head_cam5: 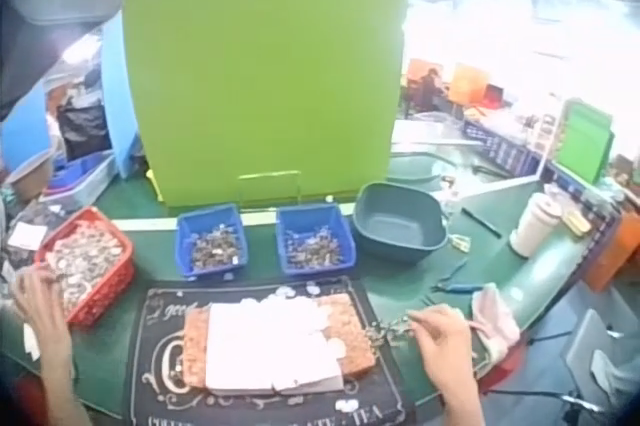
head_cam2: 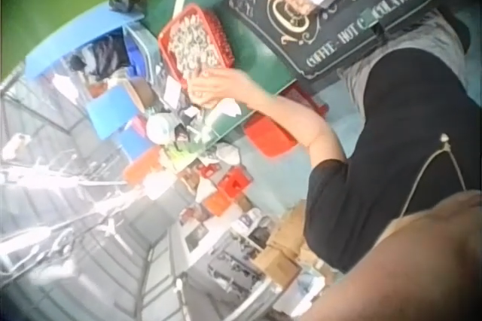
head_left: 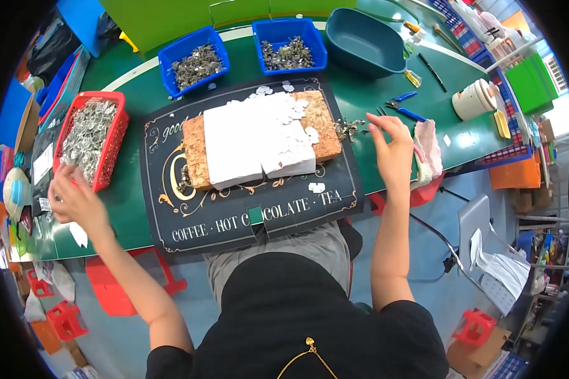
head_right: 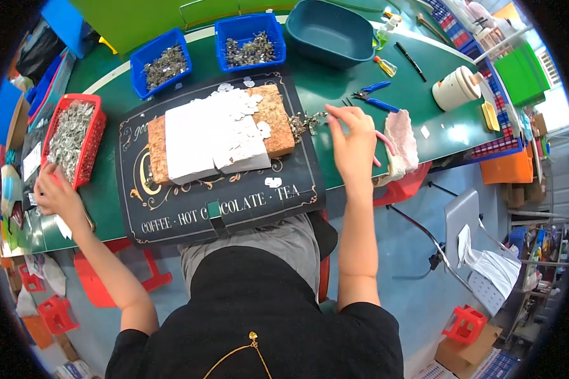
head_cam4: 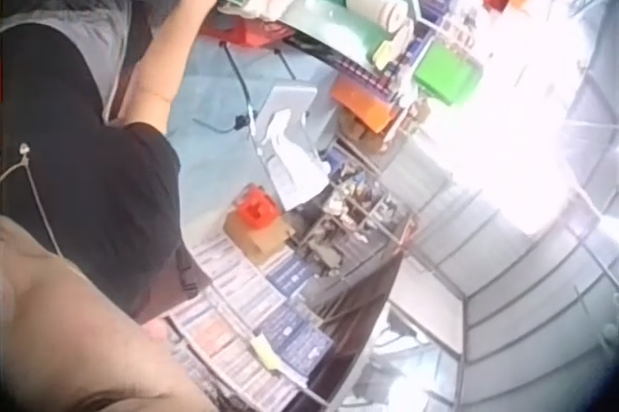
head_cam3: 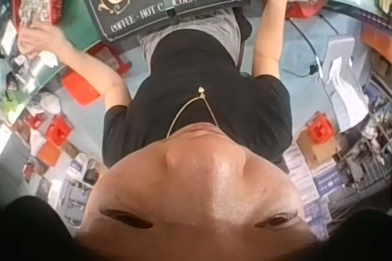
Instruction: Assembling small components onto a rectangular board at a workbench.
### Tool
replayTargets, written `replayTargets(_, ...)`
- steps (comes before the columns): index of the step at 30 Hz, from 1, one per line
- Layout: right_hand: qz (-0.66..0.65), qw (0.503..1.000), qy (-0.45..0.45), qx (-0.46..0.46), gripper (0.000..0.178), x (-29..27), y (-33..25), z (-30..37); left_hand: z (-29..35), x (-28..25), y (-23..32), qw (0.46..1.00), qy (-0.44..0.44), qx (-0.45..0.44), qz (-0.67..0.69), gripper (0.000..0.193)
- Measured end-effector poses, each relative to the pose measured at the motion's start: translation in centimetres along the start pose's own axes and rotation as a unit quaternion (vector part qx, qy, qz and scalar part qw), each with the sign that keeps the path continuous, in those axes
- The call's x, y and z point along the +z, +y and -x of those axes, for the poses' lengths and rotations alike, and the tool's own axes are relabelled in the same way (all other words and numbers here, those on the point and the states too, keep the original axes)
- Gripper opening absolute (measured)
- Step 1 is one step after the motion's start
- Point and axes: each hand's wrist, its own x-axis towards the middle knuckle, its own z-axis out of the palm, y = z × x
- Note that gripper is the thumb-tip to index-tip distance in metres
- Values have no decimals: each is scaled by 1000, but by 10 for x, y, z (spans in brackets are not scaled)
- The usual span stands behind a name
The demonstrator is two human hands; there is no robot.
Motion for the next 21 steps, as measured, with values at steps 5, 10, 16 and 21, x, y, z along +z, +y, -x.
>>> replayTargets(5,76,996,-18,-41,18,17,14,-16,-10,58,-93,915,-360,-92,-160,25)
replayTargets(10,133,988,-64,-37,14,15,23,-23,-6,17,-50,986,-148,-32,-65,23)
replayTargets(16,-46,995,-30,82,15,4,-18,-3,22,-71,107,869,-257,-82,414,14)
replayTargets(21,-333,933,-128,53,20,6,-63,25,32,-86,207,806,-247,116,525,12)
